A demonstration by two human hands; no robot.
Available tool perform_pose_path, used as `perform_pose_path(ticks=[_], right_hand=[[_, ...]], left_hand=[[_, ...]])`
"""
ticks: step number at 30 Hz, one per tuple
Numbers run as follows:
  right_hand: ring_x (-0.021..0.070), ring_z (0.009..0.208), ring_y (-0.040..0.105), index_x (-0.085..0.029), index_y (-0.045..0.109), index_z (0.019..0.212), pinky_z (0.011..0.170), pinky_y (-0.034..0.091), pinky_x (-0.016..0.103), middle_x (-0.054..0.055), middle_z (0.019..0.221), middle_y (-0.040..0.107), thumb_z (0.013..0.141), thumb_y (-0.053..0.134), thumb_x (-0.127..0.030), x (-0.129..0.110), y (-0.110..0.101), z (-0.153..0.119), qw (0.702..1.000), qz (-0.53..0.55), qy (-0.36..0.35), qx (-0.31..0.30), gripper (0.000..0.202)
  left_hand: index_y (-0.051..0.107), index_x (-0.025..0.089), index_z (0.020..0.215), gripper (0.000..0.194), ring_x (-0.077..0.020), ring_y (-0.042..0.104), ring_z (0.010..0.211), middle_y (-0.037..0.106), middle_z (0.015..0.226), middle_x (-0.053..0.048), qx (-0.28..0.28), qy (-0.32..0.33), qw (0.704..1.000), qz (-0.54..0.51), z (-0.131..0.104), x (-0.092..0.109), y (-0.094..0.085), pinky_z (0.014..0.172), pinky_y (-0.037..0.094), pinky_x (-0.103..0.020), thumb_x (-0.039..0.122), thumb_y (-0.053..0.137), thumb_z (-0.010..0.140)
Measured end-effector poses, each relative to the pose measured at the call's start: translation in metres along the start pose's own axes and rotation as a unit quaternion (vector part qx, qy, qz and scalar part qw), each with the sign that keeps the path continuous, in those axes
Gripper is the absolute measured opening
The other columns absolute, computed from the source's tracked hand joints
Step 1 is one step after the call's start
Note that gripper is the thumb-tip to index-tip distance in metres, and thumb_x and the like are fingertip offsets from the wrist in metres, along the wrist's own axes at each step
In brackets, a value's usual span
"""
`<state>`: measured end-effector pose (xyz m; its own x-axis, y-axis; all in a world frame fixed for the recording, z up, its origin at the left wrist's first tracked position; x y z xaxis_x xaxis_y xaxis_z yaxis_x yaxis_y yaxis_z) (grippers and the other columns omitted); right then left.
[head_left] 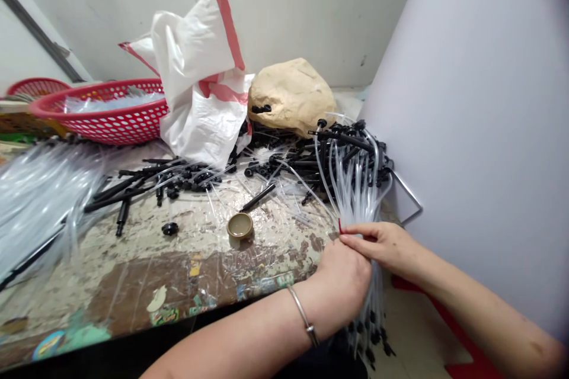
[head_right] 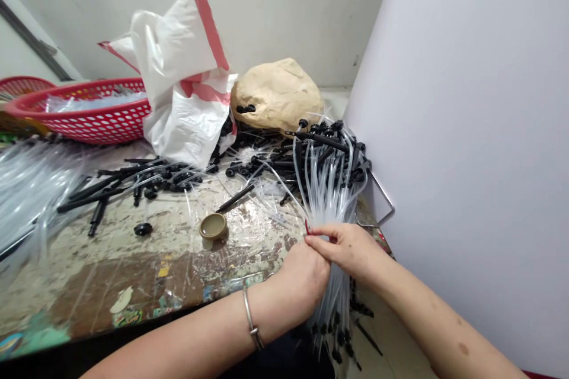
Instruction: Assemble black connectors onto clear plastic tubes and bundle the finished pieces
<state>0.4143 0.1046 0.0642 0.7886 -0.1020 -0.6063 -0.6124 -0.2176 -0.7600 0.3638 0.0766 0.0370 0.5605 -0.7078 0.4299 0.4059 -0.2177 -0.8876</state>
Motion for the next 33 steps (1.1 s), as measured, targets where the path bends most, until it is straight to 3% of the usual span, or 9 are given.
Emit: perform_pose_path(ticks=[5, 12, 19, 26, 30, 33], right_hand=[[0.0192, 0.076, 0.063, -0.020, 0.070, 0.079, 0.068, 0.046, 0.028, 0.001, 0.077, 0.070, 0.074, 0.053, -0.038, 0.007, 0.005, -0.002, 0.997, 0.072, 0.011, -0.006, 0.025], [0.0127, 0.062, 0.056, -0.019, 0.063, 0.074, 0.055, 0.041, 0.022, -0.002, 0.067, 0.064, 0.074, 0.057, -0.042, 0.028, 0.003, -0.015, 0.974, 0.206, 0.066, 0.070, 0.024], [0.0131, 0.054, 0.054, -0.020, 0.061, 0.072, 0.046, 0.036, 0.022, -0.002, 0.057, 0.059, 0.067, 0.065, -0.044, 0.033, 0.015, -0.021, 0.933, 0.312, 0.142, 0.111, 0.025], [0.0135, 0.066, 0.055, -0.017, 0.061, 0.072, 0.063, 0.042, 0.024, 0.000, 0.069, 0.062, 0.066, 0.062, -0.044, 0.020, 0.016, -0.012, 0.936, 0.324, 0.075, 0.117, 0.028], [0.0140, 0.066, 0.054, -0.017, 0.060, 0.073, 0.064, 0.041, 0.025, 0.000, 0.069, 0.060, 0.071, 0.054, -0.040, 0.014, 0.018, -0.008, 0.956, 0.268, 0.036, 0.110, 0.024], [0.0146, 0.064, 0.052, -0.016, 0.060, 0.076, 0.063, 0.040, 0.027, -0.001, 0.066, 0.058, 0.076, 0.048, -0.035, 0.011, 0.014, -0.005, 0.972, 0.198, 0.008, 0.126, 0.022]], left_hand=[[0.063, 0.001, 0.101, 0.034, -0.0306, 0.061, 0.090, 0.066, 0.099, -0.022, -0.050, 0.044, 0.995, 0.079, -0.006, 0.013, 0.003, 0.075, 0.050, -0.041, 0.011, 0.060, 0.068], [0.054, 0.005, 0.109, 0.043, -0.0256, 0.052, 0.085, 0.059, 0.100, -0.015, -0.050, 0.054, 0.992, 0.098, -0.026, 0.023, -0.026, 0.066, 0.049, -0.036, 0.019, 0.060, 0.068], [0.049, 0.005, 0.114, 0.044, -0.0303, 0.044, 0.110, 0.055, 0.113, -0.017, -0.045, 0.054, 0.997, 0.045, -0.037, 0.012, -0.023, 0.087, 0.045, -0.042, 0.020, 0.053, 0.073], [0.054, 0.005, 0.107, 0.032, -0.0296, 0.044, 0.118, 0.060, 0.109, -0.017, -0.005, 0.085, 0.995, 0.060, -0.037, 0.010, -0.032, 0.106, 0.031, -0.047, 0.013, 0.045, 0.077], [0.042, -0.001, 0.124, 0.050, -0.0357, 0.032, 0.130, 0.047, 0.130, -0.026, -0.014, 0.039, 0.997, 0.057, -0.039, 0.007, -0.034, 0.100, 0.039, -0.048, 0.012, 0.048, 0.076], [0.050, 0.001, 0.115, 0.042, -0.0419, 0.030, 0.130, 0.041, 0.134, -0.030, -0.015, 0.018, 0.998, 0.057, -0.042, 0.004, -0.034, 0.097, 0.041, -0.052, 0.012, 0.053, 0.074]])
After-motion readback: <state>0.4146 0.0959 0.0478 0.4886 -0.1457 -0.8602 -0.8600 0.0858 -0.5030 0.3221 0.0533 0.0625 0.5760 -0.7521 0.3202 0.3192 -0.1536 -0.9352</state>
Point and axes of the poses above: each hand's wrist, its own z-axis towards the middle knuckle, its own y-axis out of the palm, x = y × z, the point moved 8 cm from there along z, towards the middle knuckle
